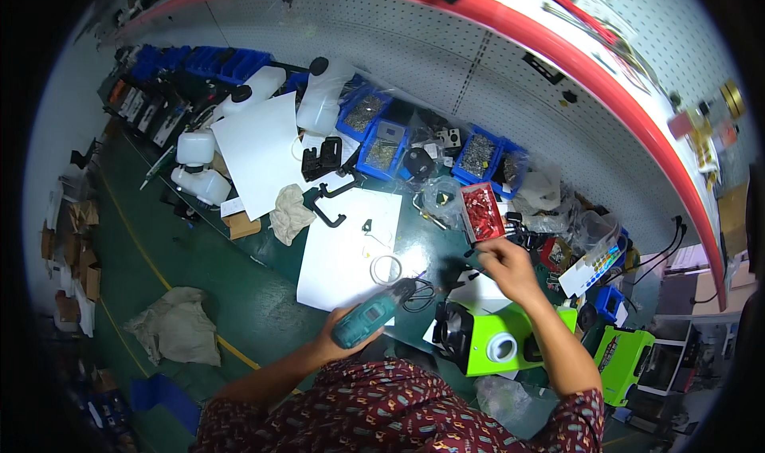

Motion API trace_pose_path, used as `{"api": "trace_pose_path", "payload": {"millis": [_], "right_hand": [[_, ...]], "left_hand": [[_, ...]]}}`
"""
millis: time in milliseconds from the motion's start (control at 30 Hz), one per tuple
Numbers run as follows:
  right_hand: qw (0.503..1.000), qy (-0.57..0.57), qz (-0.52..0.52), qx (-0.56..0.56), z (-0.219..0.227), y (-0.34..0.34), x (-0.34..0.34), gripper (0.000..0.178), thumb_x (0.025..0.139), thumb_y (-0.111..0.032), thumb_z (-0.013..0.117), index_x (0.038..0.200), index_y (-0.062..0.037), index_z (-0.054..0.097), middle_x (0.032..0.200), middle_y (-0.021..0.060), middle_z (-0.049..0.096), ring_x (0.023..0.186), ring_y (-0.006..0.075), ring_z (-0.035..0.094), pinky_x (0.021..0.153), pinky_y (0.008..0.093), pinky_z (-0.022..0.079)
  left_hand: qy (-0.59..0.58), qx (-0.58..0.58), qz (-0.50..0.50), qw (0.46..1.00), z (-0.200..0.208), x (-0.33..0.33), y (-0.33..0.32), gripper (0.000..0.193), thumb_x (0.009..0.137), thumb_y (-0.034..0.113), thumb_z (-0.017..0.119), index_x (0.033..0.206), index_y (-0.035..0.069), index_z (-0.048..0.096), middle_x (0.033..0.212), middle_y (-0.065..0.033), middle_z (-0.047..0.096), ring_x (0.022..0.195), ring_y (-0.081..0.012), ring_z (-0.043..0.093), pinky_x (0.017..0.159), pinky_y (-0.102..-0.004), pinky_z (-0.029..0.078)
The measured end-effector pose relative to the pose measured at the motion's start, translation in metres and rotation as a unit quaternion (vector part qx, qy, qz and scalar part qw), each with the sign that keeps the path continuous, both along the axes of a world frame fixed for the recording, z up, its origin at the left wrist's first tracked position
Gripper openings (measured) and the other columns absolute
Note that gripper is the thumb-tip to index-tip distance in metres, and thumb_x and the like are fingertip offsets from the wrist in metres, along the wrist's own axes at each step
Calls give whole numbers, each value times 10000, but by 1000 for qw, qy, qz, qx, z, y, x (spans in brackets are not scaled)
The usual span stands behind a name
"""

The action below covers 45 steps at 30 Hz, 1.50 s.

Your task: The person assembles a lime-green electronics enclosure by inserting a cylindrical component, then using a cordless drill to fasten screws into the case. They retrieve a black plastic bracket, attach it to the enclosure, and continue securing the assembly with additional screws. The person also handles a metal plate and aligns it with the enclosure before fastening it.

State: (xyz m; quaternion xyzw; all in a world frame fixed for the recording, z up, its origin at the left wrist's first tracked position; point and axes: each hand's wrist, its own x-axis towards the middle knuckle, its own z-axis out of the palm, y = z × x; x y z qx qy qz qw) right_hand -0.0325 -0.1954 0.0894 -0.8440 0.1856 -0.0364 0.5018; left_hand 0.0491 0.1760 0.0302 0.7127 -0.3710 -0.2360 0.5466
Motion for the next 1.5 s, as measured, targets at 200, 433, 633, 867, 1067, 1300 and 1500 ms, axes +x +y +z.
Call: {"api": "trace_pose_path", "payload": {"millis": [200, 433, 633, 867, 1067, 1300, 1500], "right_hand": [[964, 56, 169, -199, -119, 40, 166, 125, 919, -136, 691, 951, -36, 758, 876, 188, 740, 843, 373, 721, 735, 466, 547], [898, -9, 200, -391, -179, 60, 344, 123, 919, -145, 666, 875, -100, 772, 911, 139, 758, 871, 352, 725, 817, 494, 521], [878, 129, 203, -414, -237, 59, 407, 159, 878, -66, 623, 879, -103, 777, 939, 169, 765, 1000, 357, 740, 913, 467, 564], [843, 79, 291, -445, -241, 61, 409, 168, 896, -95, 623, 947, -102, 784, 990, 181, 765, 974, 352, 754, 876, 451, 599], [872, 25, 249, -420, -217, 61, 398, 193, 914, -121, 635, 1037, -80, 779, 1160, 192, 705, 1192, 344, 657, 1000, 434, 548], [990, -127, 46, -29, -74, 77, 249, 149, 932, -144, 699, 944, 3, 718, 894, 194, 732, 832, 362, 725, 760, 449, 576], [882, -68, -279, 373, 33, 117, 21, 228, 1020, -153, 707, 1146, 36, 684, 963, 70, 713, 748, 134, 695, 686, 262, 587]], "left_hand": [[51, 29, 20, 998, -19, 43, 72, 211, 896, 80, 815, 1027, -3, 672, 806, -104, 714, 693, -181, 693, 617, -355, 538], [143, 133, 106, 975, -41, 64, 132, 311, 867, 140, 853, 1112, 9, 712, 869, -81, 763, 751, -133, 713, 679, -319, 551], [216, 76, 192, 954, -31, 73, 128, 243, 893, 107, 818, 1099, 19, 724, 872, -18, 717, 781, -93, 652, 686, -308, 521], [237, 64, 195, 950, -53, 72, 139, 211, 884, 92, 828, 1051, 19, 723, 868, -15, 711, 796, -78, 645, 677, -293, 517], [421, 80, 213, 878, -63, 86, 140, 174, 890, 85, 823, 1022, 22, 728, 905, -46, 730, 791, -141, 682, 677, -327, 532], [-257, 147, -40, 954, -85, 113, 125, 220, 888, 195, 814, 1016, 43, 721, 928, -152, 689, 822, -365, 654, 749, -517, 518], [-129, 78, -114, 982, 21, 108, 13, 148, 864, 185, 786, 917, 65, 715, 823, -106, 686, 735, -326, 642, 725, -461, 494]]}}
